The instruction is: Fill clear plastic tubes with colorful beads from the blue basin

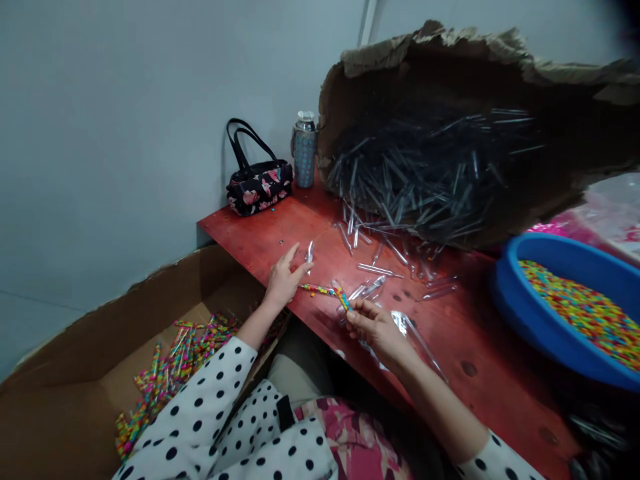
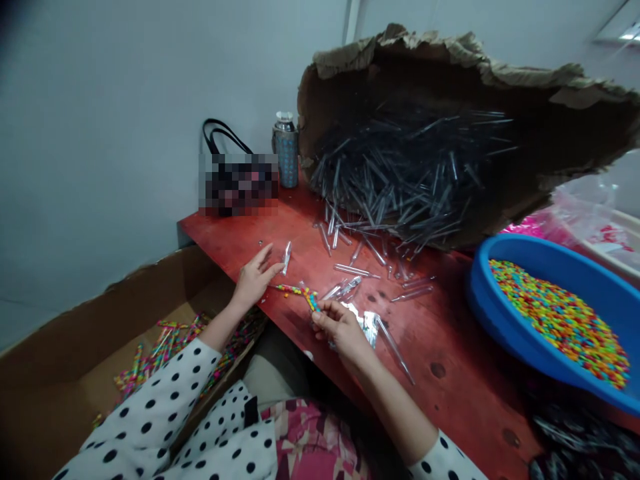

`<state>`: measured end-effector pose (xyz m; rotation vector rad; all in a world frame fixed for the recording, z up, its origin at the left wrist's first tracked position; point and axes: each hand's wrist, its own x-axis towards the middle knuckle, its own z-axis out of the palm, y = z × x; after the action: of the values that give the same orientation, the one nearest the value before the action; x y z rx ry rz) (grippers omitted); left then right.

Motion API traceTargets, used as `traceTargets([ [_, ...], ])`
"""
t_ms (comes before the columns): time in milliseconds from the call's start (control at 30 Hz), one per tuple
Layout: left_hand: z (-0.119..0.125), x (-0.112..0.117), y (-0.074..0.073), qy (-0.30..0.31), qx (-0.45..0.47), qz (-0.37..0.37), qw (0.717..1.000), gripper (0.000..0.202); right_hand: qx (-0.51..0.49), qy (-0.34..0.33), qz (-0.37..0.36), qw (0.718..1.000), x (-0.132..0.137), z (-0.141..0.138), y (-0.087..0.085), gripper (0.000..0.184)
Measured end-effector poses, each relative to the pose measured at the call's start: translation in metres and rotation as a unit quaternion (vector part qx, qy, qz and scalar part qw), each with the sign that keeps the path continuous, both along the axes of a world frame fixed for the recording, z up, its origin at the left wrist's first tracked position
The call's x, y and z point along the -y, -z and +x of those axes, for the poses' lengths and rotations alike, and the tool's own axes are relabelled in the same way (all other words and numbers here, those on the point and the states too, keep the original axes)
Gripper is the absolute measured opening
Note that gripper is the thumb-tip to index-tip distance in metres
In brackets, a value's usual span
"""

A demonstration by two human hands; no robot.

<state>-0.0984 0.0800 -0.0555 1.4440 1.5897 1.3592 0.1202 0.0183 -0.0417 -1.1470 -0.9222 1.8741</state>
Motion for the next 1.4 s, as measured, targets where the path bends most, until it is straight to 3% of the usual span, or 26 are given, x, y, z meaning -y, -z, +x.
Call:
traceTargets([
  [133, -0.001, 0.042, -0.004, -0.025, -0.159, 0.062, 0.985, 0.026, 0.004, 0.01, 0.001, 1.0, 0.002, 0.0, 0.002, 0.033],
  [267, 0.006, 0.071, 0.002, 0.011, -0.276, 0.053, 0.96, 0.019, 0.0, 0.019, -0.013, 1.0, 0.004, -0.001, 0.003, 0.033],
  [467, 0.021, 0.071, 0.008, 0.008, -0.412, 0.037, 0.91, 0.021, 0.004, 0.025, -0.025, 0.999, 0.008, -0.002, 0.002, 0.033],
  [733, 0.03, 0.062, 0.008, 0.004, -0.477, 0.008, 0.879, 0.02, -0.009, 0.037, -0.03, 0.999, 0.012, -0.003, 0.0, 0.034],
  [867, 0.031, 0.06, 0.01, 0.005, -0.475, 0.013, 0.88, 0.019, -0.011, 0.041, -0.028, 0.999, 0.013, -0.005, -0.001, 0.035],
  [1000, 0.028, 0.062, 0.011, 0.002, -0.435, 0.021, 0.9, 0.02, -0.02, 0.042, -0.037, 0.998, 0.014, -0.004, 0.0, 0.033],
  [1200, 0.025, 0.068, 0.001, 0.004, -0.218, 0.013, 0.976, 0.017, -0.06, 0.042, -0.066, 0.995, 0.016, -0.005, 0.0, 0.032],
  [1400, 0.032, 0.061, -0.011, -0.002, -0.128, 0.024, 0.991, 0.01, -0.086, 0.043, -0.081, 0.992, 0.016, -0.005, -0.004, 0.032],
])
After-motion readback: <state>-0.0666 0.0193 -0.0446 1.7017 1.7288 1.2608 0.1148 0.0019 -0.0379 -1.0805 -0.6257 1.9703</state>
